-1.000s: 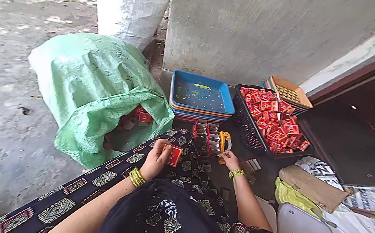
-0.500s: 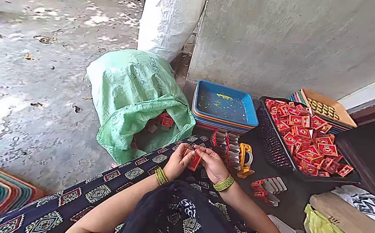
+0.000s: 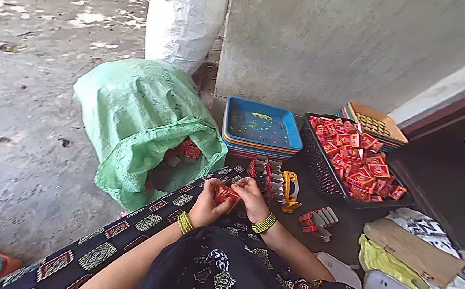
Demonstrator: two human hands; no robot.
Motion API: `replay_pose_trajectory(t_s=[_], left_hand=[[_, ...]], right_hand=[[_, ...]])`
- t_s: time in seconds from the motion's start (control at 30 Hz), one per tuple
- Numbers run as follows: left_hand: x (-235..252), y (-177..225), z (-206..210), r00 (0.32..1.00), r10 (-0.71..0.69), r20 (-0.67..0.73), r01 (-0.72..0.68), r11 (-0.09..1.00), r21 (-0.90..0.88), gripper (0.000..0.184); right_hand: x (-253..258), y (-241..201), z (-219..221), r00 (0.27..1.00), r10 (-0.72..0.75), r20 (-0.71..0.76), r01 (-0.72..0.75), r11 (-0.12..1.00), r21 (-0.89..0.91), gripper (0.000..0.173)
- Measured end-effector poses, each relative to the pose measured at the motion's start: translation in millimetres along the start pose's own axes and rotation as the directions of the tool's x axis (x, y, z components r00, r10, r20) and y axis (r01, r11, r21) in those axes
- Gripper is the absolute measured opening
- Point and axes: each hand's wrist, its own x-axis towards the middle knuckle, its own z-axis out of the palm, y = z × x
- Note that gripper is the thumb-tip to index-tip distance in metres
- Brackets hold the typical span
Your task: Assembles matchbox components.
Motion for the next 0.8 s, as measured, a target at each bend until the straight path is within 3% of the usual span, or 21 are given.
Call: replay_pose_trajectory(t_s=[0.1,0.17,0.23,0.3,0.37,0.43,0.5,0.57,0.67,0.8], left_hand=[[1.2,-0.9,2.5,0.998,-0.061,0.018,0.063,0.994,-0.089,0.070],[0.1,-4.0,3.7,0.987,-0.156,0.046,0.160,0.982,-0.103,0.080],[-1.6,-7.5,4.1,0.969,-0.236,0.070,0.242,0.967,-0.083,0.088],[-1.8,-9.1,3.9,0.961,-0.269,0.060,0.273,0.959,-0.073,0.086],[-0.4,-9.5,3.5,0.966,-0.256,0.033,0.258,0.965,-0.050,0.081],[1.3,-10.3,2.6,0.968,-0.250,0.011,0.251,0.968,-0.028,0.075],[1.7,-12.6,2.5,0.967,-0.255,0.005,0.255,0.967,-0.015,0.072],[1.3,-14.5,2.7,0.967,-0.253,0.022,0.254,0.967,-0.006,0.072],[1.8,-14.3,2.1,0.968,-0.249,0.031,0.249,0.969,0.009,0.068],[1.3,-13.1,0.4,0.961,-0.273,0.050,0.272,0.962,0.013,0.064]], right_hand=[[-4.3,9.9,-16.0,0.966,-0.148,0.214,0.194,0.957,-0.214,0.049],[-4.7,17.4,-30.1,0.968,-0.133,0.211,0.193,0.936,-0.294,0.054],[-2.1,15.8,-52.4,0.998,-0.024,0.057,0.042,0.947,-0.318,0.057],[8.8,9.3,-88.3,0.980,0.016,-0.197,-0.072,0.958,-0.278,0.055],[23.9,-6.4,-138.9,0.890,-0.034,-0.454,-0.058,0.981,-0.187,0.051],[37.6,-31.1,-192.8,0.737,-0.151,-0.659,0.109,0.989,-0.104,0.047],[49.1,-53.2,-244.5,0.575,-0.187,-0.796,0.271,0.962,-0.030,0.057],[54.6,-60.3,-285.8,0.480,-0.112,-0.870,0.302,0.952,0.044,0.066],[50.0,-48.6,-299.3,0.488,0.055,-0.871,0.097,0.988,0.116,0.060],[38.5,3.5,-293.0,0.505,0.091,-0.858,-0.184,0.983,-0.004,0.061]])
